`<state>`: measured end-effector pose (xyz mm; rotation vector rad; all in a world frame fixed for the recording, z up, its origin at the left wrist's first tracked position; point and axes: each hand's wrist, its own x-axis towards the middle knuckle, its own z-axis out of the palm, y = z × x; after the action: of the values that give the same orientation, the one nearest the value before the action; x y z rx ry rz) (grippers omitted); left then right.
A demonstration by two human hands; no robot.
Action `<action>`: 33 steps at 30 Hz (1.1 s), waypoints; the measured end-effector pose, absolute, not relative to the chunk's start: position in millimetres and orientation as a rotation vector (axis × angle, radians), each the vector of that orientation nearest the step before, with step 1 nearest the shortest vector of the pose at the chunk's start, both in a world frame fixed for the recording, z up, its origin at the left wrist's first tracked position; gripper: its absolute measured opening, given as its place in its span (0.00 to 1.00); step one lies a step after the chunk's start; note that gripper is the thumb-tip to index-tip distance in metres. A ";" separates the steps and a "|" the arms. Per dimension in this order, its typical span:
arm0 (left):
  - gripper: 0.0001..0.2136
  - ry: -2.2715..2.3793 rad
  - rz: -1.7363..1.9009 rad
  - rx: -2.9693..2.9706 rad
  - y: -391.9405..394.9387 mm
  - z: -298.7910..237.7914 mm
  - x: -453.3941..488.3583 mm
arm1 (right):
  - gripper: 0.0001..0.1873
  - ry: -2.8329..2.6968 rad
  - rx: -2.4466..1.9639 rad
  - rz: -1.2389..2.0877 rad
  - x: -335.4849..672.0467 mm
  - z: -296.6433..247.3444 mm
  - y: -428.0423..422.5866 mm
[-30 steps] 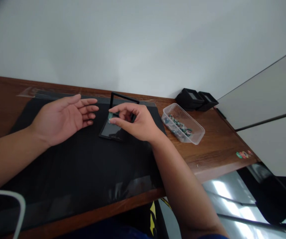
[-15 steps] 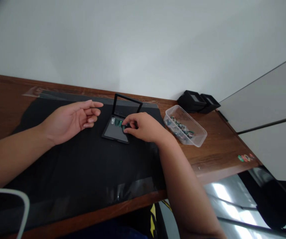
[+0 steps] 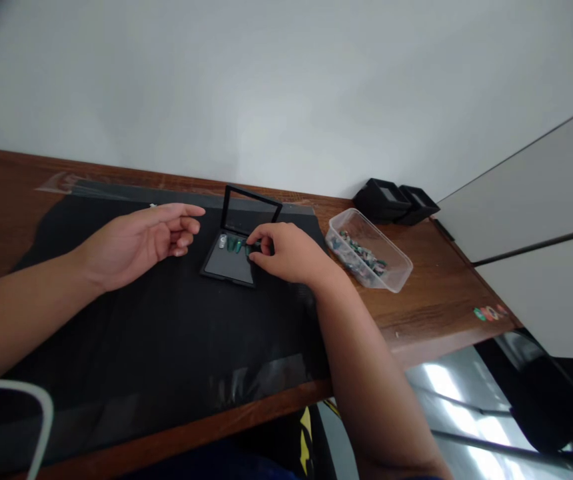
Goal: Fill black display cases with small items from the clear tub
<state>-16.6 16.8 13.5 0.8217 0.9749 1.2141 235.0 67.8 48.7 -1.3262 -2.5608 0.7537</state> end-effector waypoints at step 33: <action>0.17 1.045 1.157 0.928 13.8 16.9 -15.4 | 0.09 -2.617 -1.369 0.566 233.0 51.9 57.3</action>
<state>-15.4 13.8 16.9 0.9277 1.0450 1.1571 233.0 57.3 51.9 -1.3694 -2.6172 0.5664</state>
